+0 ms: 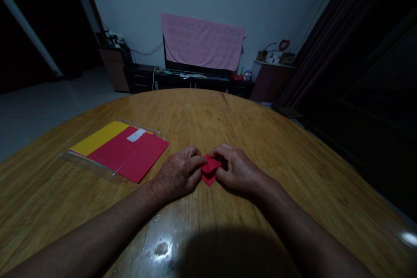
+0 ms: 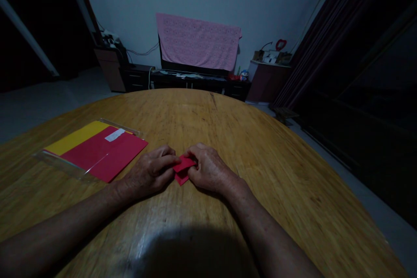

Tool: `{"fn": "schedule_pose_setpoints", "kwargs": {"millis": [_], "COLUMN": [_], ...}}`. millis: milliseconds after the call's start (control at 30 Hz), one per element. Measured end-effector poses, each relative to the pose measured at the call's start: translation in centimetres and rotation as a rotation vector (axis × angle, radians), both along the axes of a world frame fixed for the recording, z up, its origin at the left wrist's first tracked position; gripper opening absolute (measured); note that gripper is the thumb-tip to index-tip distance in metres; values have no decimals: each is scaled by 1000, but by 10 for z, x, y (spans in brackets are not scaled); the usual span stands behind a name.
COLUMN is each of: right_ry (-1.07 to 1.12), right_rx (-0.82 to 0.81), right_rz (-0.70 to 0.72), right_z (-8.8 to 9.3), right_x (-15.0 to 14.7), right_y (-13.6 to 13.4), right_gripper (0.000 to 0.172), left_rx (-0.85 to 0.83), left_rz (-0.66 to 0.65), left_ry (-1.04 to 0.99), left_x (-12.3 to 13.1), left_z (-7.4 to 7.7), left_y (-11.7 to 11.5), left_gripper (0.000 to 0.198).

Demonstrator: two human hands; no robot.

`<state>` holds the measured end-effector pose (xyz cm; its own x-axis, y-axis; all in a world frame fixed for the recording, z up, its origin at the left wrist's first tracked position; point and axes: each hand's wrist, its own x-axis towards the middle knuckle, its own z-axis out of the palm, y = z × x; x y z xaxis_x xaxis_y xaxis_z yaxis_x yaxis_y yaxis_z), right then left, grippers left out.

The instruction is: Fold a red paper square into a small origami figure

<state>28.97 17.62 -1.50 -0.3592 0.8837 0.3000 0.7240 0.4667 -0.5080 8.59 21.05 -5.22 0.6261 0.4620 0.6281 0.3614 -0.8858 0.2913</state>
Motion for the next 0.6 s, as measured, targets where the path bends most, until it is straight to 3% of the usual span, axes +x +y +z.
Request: {"fn": "schedule_pose_setpoints", "kwargs": {"millis": [100,267,600], "right_ry": [34,31,-96], "right_rx": [-48,29,26], "right_rz": [3,61,97], "right_z": [2,2,3], "right_x": [0,0,5], "right_y": [-2,-3,-4], "right_gripper": [17,25,20], "left_rx": [2,-15,-96], "left_rz": [-17,-22,-113], "left_ry": [22,66,19], "left_x": [-1,0,-1], "left_z": [0,1,5], "left_y": [0,-2,-2], "left_gripper": [20,22,34]}}
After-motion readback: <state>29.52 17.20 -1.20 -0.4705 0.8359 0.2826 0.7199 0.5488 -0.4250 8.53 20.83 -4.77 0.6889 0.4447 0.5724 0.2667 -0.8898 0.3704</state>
